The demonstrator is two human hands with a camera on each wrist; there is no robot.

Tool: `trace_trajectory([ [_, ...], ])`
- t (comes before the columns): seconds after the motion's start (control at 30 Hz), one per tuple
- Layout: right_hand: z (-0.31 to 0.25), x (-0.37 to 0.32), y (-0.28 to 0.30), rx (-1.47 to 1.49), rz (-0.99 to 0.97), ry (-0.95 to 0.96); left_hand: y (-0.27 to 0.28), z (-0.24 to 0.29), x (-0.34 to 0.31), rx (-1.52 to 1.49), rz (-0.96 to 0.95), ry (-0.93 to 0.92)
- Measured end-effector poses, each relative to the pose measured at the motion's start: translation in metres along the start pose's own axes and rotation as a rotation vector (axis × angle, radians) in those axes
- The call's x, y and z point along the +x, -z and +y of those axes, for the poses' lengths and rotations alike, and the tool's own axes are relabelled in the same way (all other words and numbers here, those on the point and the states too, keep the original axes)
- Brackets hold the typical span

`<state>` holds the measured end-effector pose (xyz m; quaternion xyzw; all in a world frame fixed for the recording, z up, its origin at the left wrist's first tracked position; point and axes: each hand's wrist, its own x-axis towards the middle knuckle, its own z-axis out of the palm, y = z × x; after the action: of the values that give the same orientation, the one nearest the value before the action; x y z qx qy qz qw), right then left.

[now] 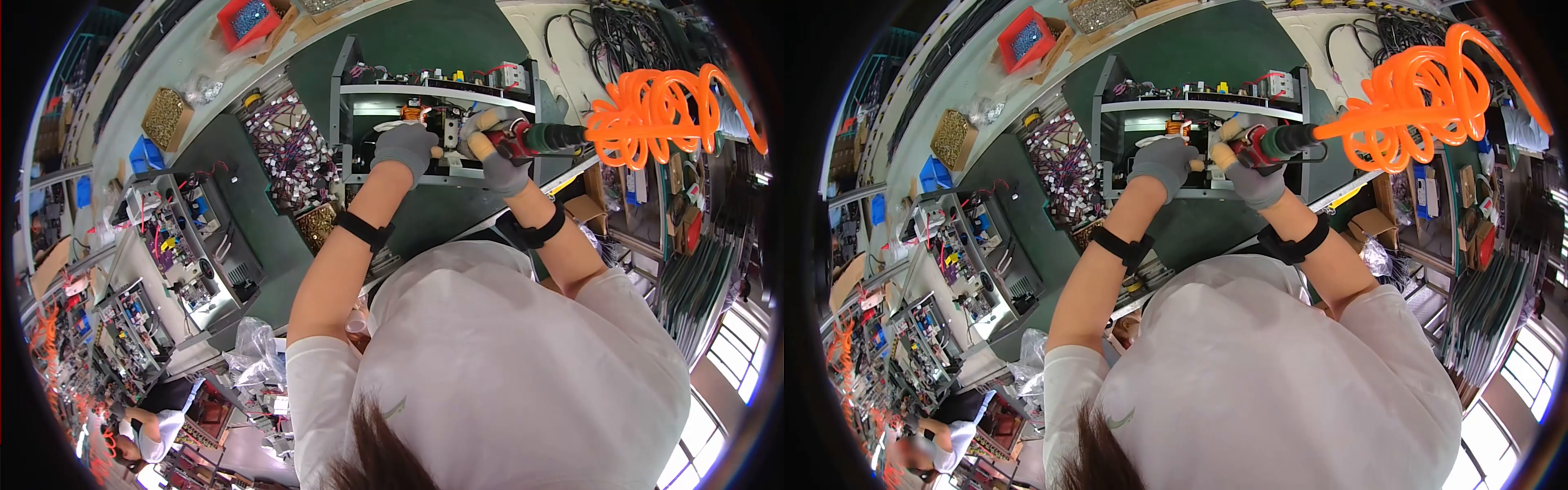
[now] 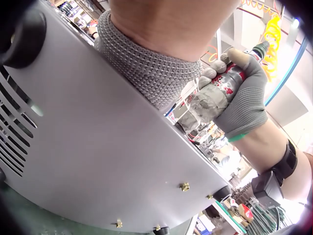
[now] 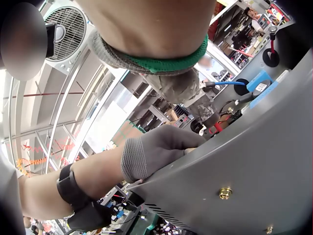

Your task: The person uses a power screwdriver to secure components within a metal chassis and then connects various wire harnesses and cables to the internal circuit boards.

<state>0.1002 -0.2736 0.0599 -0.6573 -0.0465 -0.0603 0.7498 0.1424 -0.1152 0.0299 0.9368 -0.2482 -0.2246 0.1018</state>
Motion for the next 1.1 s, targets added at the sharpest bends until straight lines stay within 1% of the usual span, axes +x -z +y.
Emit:
trace_trajectory([
  [0.07, 0.006, 0.001, 0.001, -0.011, 0.013, 0.021, 0.004, 0.001, -0.001, -0.024, -0.047, 0.021],
  [0.13, 0.007, 0.002, 0.0, -0.022, 0.025, 0.047, 0.003, 0.001, 0.001, -0.027, -0.051, 0.034],
  [0.2, 0.004, 0.003, -0.001, 0.035, 0.041, -0.018, 0.003, 0.001, 0.001, -0.028, -0.055, 0.044],
  [0.23, 0.006, 0.004, 0.001, 0.035, 0.037, -0.015, 0.003, 0.001, 0.001, -0.023, -0.062, 0.045],
  [0.3, 0.012, 0.005, 0.005, -0.011, -0.089, 0.052, 0.003, 0.001, 0.002, -0.012, -0.064, 0.048],
  [0.33, 0.01, 0.006, 0.003, -0.009, -0.091, 0.061, 0.002, 0.001, 0.002, -0.027, -0.066, 0.059],
  [0.4, 0.002, 0.005, -0.004, 0.033, -0.119, 0.016, -0.001, 0.0, 0.0, -0.033, -0.06, 0.07],
  [0.47, -0.01, 0.003, -0.014, 0.077, -0.095, 0.022, -0.001, -0.001, -0.01, -0.279, 0.194, 0.113],
  [0.5, -0.014, 0.003, -0.016, 0.056, -0.043, 0.023, 0.002, 0.002, -0.017, -0.473, 0.273, 0.175],
  [0.53, -0.018, 0.004, -0.017, 0.035, 0.012, 0.025, 0.003, 0.005, -0.021, -0.461, 0.283, 0.157],
  [0.57, -0.019, 0.004, -0.016, 0.09, 0.059, -0.011, 0.001, 0.007, -0.025, -0.68, 0.402, 0.221],
  [0.6, -0.024, 0.004, -0.013, 0.087, 0.07, 0.005, -0.002, 0.009, -0.029, -0.905, 0.516, 0.284],
  [0.63, -0.031, 0.006, -0.01, 0.146, 0.093, 0.064, -0.006, 0.009, -0.034, -1.356, 0.43, 0.277],
  [0.67, -0.038, 0.006, -0.007, 0.205, 0.116, 0.118, -0.008, 0.011, -0.04, -1.353, 0.427, 0.263],
  [0.73, -0.06, 0.005, 0.003, 0.165, 0.127, 0.097, -0.014, 0.017, -0.054, -1.932, 0.196, 0.264],
  [0.77, -0.068, 0.006, 0.007, 0.269, 0.113, 0.135, -0.001, 0.028, -0.061, -2.012, 0.132, 0.346],
  [0.8, -0.074, 0.006, 0.012, 0.374, 0.098, 0.174, -0.001, 0.032, -0.064, -2.004, 0.121, 0.338],
  [0.83, -0.081, 0.003, 0.017, 0.361, 0.159, 0.147, -0.002, 0.036, -0.066, -2.001, 0.074, 0.324],
  [0.9, -0.094, 0.0, 0.023, 0.391, 0.194, 0.174, 0.002, 0.043, -0.069, -2.03, -0.02, 0.27],
  [0.93, -0.1, -0.002, 0.026, 0.425, 0.218, 0.192, -0.004, 0.041, -0.066, -2.026, -0.031, 0.267],
  [1.0, -0.102, -0.004, 0.033, 0.413, 0.252, 0.201, -0.025, 0.034, -0.055, -2.245, -0.245, -0.023],
  [1.03, -0.103, -0.006, 0.037, 0.42, 0.242, 0.195, -0.028, 0.037, -0.052, -2.24, -0.256, -0.019],
  [1.1, -0.106, -0.009, 0.042, 0.438, 0.23, 0.187, -0.032, 0.042, -0.047, -2.361, -0.304, -0.102],
])
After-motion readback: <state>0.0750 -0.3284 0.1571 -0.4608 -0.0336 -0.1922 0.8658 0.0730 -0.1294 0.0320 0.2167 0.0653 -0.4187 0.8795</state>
